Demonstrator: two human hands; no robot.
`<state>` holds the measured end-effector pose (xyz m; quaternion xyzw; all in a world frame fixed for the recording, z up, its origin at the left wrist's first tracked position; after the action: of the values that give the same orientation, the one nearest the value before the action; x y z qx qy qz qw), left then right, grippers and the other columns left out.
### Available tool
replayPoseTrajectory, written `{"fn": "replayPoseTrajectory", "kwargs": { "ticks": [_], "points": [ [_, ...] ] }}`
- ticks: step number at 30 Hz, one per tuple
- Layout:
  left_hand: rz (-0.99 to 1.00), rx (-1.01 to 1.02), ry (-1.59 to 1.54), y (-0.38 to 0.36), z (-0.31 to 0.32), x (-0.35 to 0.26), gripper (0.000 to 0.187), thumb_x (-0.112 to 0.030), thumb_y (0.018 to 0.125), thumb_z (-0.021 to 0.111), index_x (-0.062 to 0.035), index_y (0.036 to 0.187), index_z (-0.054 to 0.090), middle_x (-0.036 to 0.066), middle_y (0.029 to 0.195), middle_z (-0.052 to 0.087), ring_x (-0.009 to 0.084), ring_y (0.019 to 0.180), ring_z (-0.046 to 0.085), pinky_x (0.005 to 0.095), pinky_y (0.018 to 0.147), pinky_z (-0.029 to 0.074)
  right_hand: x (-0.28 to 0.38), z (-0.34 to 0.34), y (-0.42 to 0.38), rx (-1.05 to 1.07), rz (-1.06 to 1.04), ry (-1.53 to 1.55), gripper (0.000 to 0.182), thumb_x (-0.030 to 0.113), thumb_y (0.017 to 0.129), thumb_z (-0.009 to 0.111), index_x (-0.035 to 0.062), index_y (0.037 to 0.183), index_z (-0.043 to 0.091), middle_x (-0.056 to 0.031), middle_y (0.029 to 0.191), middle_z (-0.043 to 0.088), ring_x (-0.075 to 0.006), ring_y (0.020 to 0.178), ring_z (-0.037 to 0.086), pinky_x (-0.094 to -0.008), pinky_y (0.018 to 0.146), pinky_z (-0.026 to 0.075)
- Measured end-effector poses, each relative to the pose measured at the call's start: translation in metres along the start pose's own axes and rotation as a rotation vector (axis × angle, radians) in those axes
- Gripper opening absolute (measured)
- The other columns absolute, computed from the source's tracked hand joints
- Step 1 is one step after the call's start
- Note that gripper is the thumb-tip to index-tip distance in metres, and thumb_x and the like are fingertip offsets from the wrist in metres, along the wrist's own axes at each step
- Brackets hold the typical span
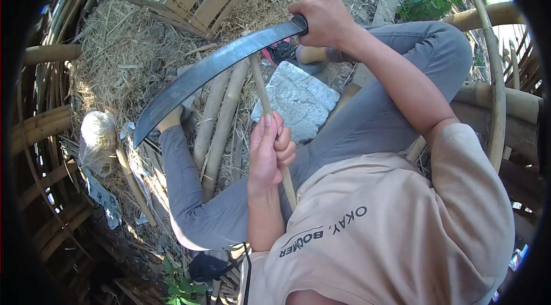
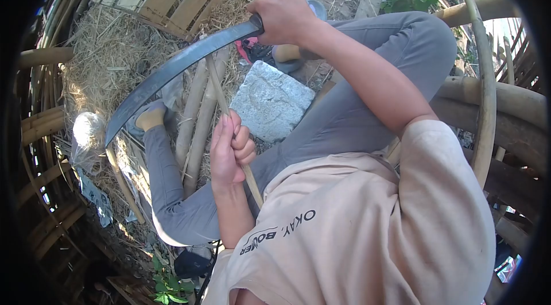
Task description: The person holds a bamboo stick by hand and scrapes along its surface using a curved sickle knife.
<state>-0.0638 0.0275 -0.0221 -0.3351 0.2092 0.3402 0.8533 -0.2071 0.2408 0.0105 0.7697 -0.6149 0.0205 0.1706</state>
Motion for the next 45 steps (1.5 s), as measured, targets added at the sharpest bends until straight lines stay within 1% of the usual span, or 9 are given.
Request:
{"fn": "replayPoseTrajectory", "kwargs": {
  "ticks": [3,6,9,14,17,20,26,35,45],
  "points": [
    [-0.011,-0.025,0.010,0.000,0.003,-0.001,0.031,-0.034,0.108,0.035,-0.0155,0.084,0.037,-0.008,0.057,0.023,0.0002,0.042,0.015,0.0207,0.036,0.011,-0.002,-0.006,0.003,0.030,0.027,-0.043,0.037,0.031,0.062,0.078,0.0111,0.093,0.073,-0.0129,0.078,0.069,-0.0330,0.076,0.069,-0.0437,0.071,0.056],
    [-0.021,0.058,-0.016,-0.014,0.003,0.004,0.031,-0.034,0.108,0.035,-0.0148,0.084,0.037,-0.008,0.057,0.023,0.0006,0.042,0.015,0.0208,0.036,0.011,-0.050,-0.027,0.013,-0.326,0.185,-0.107,0.032,0.021,0.063,0.074,0.0087,0.093,0.072,-0.0148,0.074,0.068,-0.0313,0.072,0.068,-0.0413,0.067,0.054],
    [-0.022,0.013,-0.031,-0.006,-0.011,0.002,0.031,-0.034,0.108,0.035,-0.0138,0.085,0.037,-0.008,0.058,0.023,0.0008,0.042,0.015,0.0207,0.036,0.010,-0.095,-0.078,0.019,-0.418,0.365,0.071,0.013,0.011,0.071,0.063,-0.0015,0.074,0.066,-0.0246,0.068,0.063,-0.0393,0.064,0.064,-0.0433,0.060,0.050],
    [-0.087,0.086,-0.071,0.001,0.003,0.011,0.031,-0.035,0.108,0.035,-0.0128,0.086,0.039,-0.008,0.058,0.024,0.0012,0.043,0.016,0.0205,0.037,0.012,-0.110,-0.036,-0.006,-0.573,0.481,0.522,0.034,0.029,0.080,0.067,-0.0045,0.074,0.066,-0.0256,0.065,0.063,-0.0388,0.064,0.065,-0.0410,0.058,0.051],
    [-0.064,0.034,-0.059,-0.001,-0.003,0.008,0.031,-0.035,0.108,0.035,-0.0123,0.087,0.040,-0.008,0.059,0.024,0.0014,0.045,0.017,0.0205,0.037,0.013,-0.068,-0.033,-0.001,-0.274,0.198,0.435,0.027,0.019,0.067,0.072,0.0043,0.090,0.072,-0.0156,0.069,0.066,-0.0304,0.066,0.066,-0.0396,0.060,0.051],
    [-0.011,-0.016,-0.041,0.001,-0.010,0.002,0.031,-0.034,0.108,0.034,-0.0122,0.088,0.040,-0.008,0.059,0.024,0.0013,0.045,0.017,0.0207,0.037,0.012,-0.016,-0.020,-0.005,0.036,0.184,0.380,0.022,0.025,0.071,0.074,0.0060,0.082,0.073,-0.0162,0.067,0.065,-0.0354,0.069,0.067,-0.0452,0.066,0.054],
    [-0.005,-0.066,0.000,0.001,-0.008,0.002,0.030,-0.033,0.108,0.035,-0.0128,0.087,0.039,-0.008,0.059,0.023,0.0012,0.045,0.016,0.0207,0.038,0.012,0.025,0.015,-0.014,0.110,-0.021,0.314,0.022,0.026,0.072,0.076,0.0059,0.081,0.072,-0.0156,0.067,0.066,-0.0367,0.069,0.066,-0.0456,0.067,0.054],
    [0.024,-0.052,0.104,-0.002,-0.003,0.005,0.024,-0.031,0.107,0.042,-0.0146,0.090,0.041,-0.007,0.059,0.027,0.0007,0.044,0.021,0.0201,0.038,0.015,0.031,0.008,-0.013,0.256,0.036,0.183,0.023,0.024,0.067,0.076,0.0053,0.080,0.072,-0.0161,0.070,0.066,-0.0367,0.073,0.067,-0.0450,0.071,0.055],
    [0.013,-0.121,0.144,-0.004,0.008,0.010,0.024,-0.031,0.107,0.040,-0.0158,0.090,0.040,-0.008,0.059,0.023,0.0006,0.044,0.017,0.0206,0.037,0.012,0.014,0.013,-0.005,0.155,0.043,0.100,0.032,0.019,0.056,0.074,0.0084,0.086,0.074,-0.0169,0.073,0.068,-0.0359,0.075,0.068,-0.0443,0.071,0.054]
  ]
}}
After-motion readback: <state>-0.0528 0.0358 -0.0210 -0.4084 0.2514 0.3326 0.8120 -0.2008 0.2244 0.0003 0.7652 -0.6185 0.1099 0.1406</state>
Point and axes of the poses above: each hand's wrist, its own y-axis towards the middle knuckle, its own z-axis out of the palm, x = y × z, the point moved 5 cm from there along y, towards the middle knuckle
